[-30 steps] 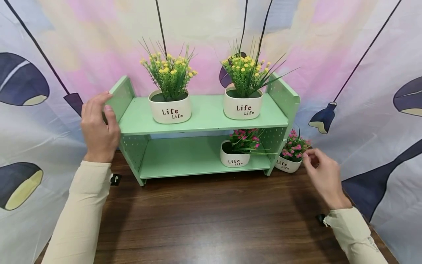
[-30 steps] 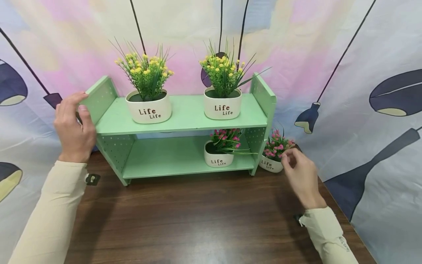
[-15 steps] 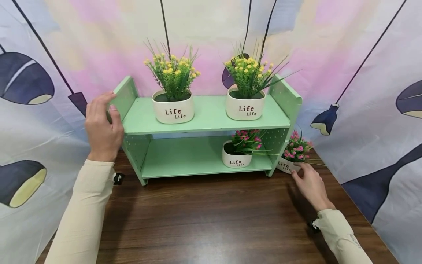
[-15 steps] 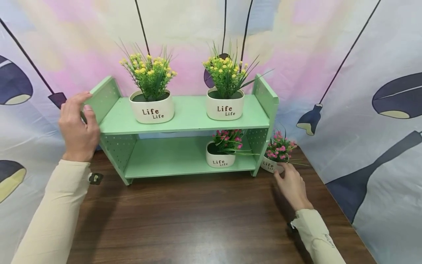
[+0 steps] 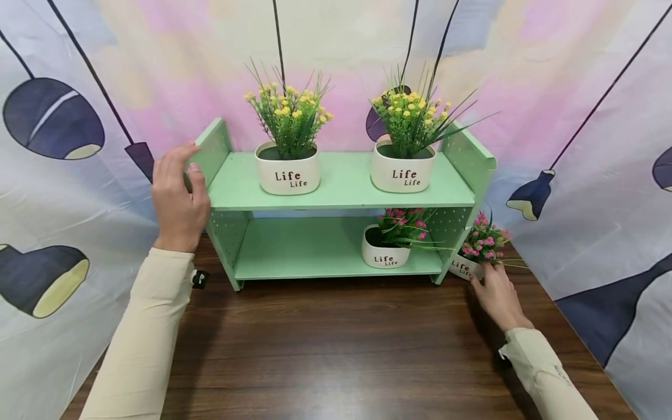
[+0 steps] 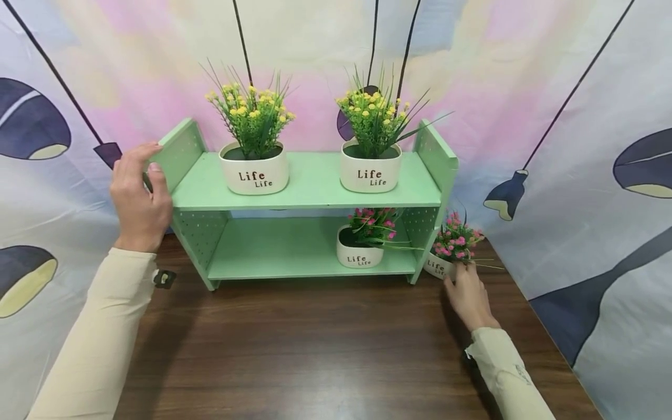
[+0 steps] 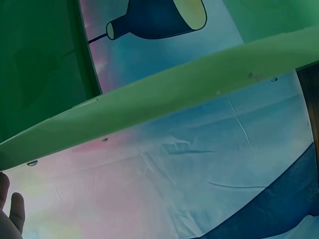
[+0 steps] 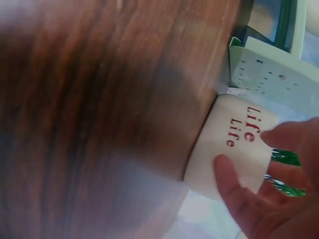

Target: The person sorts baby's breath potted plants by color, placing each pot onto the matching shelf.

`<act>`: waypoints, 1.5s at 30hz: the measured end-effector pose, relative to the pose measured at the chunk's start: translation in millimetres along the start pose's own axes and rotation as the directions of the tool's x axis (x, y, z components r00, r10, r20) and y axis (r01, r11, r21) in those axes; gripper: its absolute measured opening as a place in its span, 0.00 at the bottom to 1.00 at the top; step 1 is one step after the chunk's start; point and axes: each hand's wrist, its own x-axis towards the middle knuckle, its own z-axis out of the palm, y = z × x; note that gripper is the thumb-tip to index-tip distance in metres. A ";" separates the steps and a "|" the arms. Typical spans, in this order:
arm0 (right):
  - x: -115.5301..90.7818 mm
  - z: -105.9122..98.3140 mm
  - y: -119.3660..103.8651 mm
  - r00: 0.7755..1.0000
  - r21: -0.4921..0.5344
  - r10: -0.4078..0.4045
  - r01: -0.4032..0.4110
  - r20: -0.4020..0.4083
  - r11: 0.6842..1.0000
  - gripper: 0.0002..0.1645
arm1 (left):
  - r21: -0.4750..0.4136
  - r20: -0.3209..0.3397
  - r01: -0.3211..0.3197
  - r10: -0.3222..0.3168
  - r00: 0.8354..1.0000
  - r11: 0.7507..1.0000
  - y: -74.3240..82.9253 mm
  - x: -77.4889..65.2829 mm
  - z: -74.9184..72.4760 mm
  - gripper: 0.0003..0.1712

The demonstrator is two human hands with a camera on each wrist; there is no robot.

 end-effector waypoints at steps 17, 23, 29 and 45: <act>-1.2 6.8 3.3 0.979 0.085 -0.010 0.028 -0.204 0.996 0.12 | -0.006 -0.017 0.012 -0.012 1.000 1.000 2.6 0.2 2.1 0.20; -14.9 3.0 5.0 0.974 0.068 -0.004 0.020 -0.228 0.997 0.11 | -0.001 -0.002 0.013 -0.013 1.000 1.000 2.9 -1.0 2.0 0.21; -29.7 -7.6 0.2 0.964 0.062 -0.028 0.046 -0.266 0.997 0.10 | -0.008 -0.010 0.011 -0.011 1.000 1.000 2.8 -0.6 2.2 0.20; -68.4 -25.4 -25.8 0.928 0.004 -0.100 0.109 -0.359 0.994 0.06 | -0.005 -0.010 0.004 -0.004 1.000 1.000 -1.1 -0.7 2.3 0.25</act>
